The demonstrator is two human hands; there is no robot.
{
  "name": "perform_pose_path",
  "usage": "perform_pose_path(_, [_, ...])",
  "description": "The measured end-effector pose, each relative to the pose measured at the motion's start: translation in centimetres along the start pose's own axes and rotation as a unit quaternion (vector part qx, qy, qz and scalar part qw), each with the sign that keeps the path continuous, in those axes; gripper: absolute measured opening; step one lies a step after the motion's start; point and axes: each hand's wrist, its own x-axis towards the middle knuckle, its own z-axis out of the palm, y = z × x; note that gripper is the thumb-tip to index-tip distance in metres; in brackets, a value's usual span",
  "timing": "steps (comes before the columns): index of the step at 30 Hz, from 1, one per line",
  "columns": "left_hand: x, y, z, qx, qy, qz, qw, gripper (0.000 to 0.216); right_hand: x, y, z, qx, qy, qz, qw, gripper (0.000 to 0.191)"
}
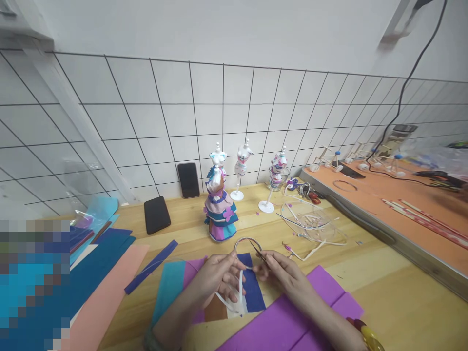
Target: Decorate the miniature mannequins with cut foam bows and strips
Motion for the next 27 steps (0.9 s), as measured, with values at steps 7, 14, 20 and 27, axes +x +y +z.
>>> perform_pose_path(7, [0.2,0.0,-0.6,0.035,0.039,-0.018,0.998,0.051,0.8,0.8,0.0,0.024,-0.012,0.037,0.999,0.040])
perform_pose_path(14, [0.3,0.9,-2.3,0.078,0.123,-0.012,0.989,0.037,0.8,1.3,-0.2,-0.003,-0.018,0.021,1.000,0.039])
perform_pose_path(20, [0.4,1.2,-3.2,0.170,0.178,0.053,0.968,0.031,0.5,1.5,0.1,-0.052,-0.017,0.009,0.998,0.037])
perform_pose_path(27, [-0.5,1.7,-1.4,0.225,0.145,0.139,0.954,0.024,-0.8,0.4,0.3,-0.267,-0.028,-0.107,0.957,0.029])
